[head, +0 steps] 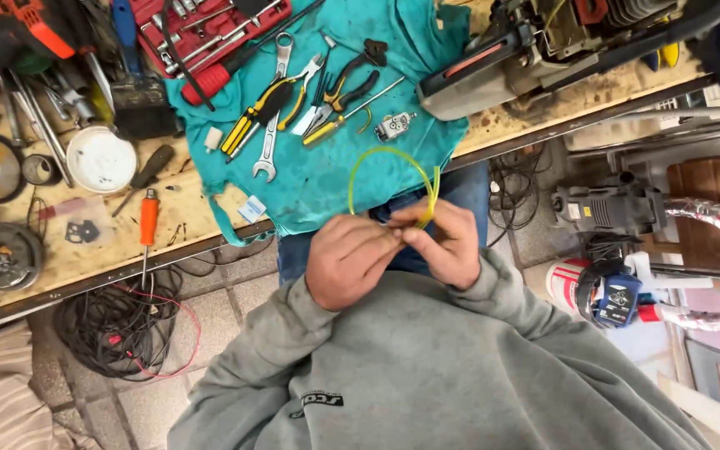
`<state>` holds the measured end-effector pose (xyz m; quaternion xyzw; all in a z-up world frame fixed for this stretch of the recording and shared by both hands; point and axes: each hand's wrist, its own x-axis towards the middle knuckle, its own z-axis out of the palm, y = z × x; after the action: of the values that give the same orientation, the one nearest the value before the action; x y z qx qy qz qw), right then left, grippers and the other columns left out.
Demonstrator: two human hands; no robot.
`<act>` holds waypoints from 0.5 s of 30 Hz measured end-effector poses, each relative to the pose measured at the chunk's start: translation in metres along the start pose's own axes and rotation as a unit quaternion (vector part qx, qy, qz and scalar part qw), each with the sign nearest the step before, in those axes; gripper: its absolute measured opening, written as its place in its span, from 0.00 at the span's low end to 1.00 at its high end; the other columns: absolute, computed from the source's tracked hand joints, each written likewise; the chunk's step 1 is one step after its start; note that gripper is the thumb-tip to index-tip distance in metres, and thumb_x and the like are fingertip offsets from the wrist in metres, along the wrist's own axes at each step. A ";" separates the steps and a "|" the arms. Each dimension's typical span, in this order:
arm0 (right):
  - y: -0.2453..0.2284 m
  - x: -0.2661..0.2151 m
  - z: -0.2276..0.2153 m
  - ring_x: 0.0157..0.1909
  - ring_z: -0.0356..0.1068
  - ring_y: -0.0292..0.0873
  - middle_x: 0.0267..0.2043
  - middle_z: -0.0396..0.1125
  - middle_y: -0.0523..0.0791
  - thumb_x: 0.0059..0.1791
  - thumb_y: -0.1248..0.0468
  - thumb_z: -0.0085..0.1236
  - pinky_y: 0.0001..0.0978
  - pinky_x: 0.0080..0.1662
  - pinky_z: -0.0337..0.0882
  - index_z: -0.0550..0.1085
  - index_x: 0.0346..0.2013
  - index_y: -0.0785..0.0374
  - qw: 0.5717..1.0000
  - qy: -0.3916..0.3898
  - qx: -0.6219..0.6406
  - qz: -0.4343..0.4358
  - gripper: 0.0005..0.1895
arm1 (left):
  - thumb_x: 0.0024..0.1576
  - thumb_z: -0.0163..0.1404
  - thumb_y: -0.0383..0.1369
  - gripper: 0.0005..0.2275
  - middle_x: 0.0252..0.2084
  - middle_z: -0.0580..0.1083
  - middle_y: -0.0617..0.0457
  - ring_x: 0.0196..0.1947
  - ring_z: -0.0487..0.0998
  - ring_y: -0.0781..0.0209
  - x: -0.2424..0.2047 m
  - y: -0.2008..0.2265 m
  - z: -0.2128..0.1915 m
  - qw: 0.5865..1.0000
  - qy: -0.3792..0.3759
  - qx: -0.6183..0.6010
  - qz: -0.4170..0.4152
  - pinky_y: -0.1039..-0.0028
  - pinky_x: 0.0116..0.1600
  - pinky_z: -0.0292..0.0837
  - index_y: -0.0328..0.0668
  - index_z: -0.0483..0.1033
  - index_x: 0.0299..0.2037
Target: The person cleans a small carburetor with a brush and compressed air, then attaches a yellow fuel line to a chainsaw engine. The person handles the carburetor and fuel line, using a brush and air nozzle to clean the carburetor before connecting the line to the engine.
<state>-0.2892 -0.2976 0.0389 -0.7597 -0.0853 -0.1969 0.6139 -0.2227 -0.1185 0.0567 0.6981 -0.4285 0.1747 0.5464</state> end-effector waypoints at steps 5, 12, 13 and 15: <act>0.006 -0.009 -0.004 0.32 0.77 0.49 0.31 0.75 0.51 0.48 0.67 0.66 0.39 0.37 0.76 0.81 0.41 0.73 0.999 0.021 0.021 0.014 0.11 | 0.57 0.59 0.29 0.03 0.39 0.81 0.53 0.38 0.82 0.53 -0.003 -0.001 0.002 1.000 -0.020 -0.011 0.005 0.63 0.42 0.80 0.43 0.84 0.40; 0.013 -0.019 -0.008 0.28 0.75 0.49 0.26 0.74 0.51 0.42 0.65 0.75 0.39 0.33 0.75 0.81 0.30 0.70 0.999 -0.002 0.045 -0.002 0.11 | 0.58 0.59 0.29 0.02 0.38 0.81 0.52 0.38 0.83 0.50 -0.007 0.009 -0.008 0.999 -0.044 -0.011 -0.026 0.62 0.43 0.79 0.42 0.82 0.38; 0.017 -0.020 -0.011 0.26 0.75 0.48 0.25 0.73 0.49 0.40 0.64 0.77 0.39 0.32 0.74 0.81 0.28 0.68 1.000 -0.006 0.030 -0.005 0.12 | 0.58 0.59 0.29 0.02 0.38 0.81 0.52 0.38 0.83 0.50 -0.006 0.007 -0.009 0.999 -0.049 -0.008 -0.022 0.61 0.44 0.79 0.42 0.82 0.38; 0.009 -0.016 -0.016 0.27 0.75 0.49 0.25 0.74 0.49 0.41 0.63 0.76 0.39 0.33 0.74 0.81 0.27 0.67 1.000 -0.009 0.014 0.000 0.11 | 0.59 0.58 0.29 0.02 0.39 0.81 0.52 0.39 0.83 0.50 -0.009 0.002 -0.011 0.998 -0.049 -0.008 -0.025 0.61 0.44 0.78 0.43 0.82 0.39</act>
<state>-0.3030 -0.3135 0.0270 -0.7531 -0.0935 -0.1883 0.6234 -0.2270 -0.1055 0.0555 0.7120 -0.4387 0.1231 0.5342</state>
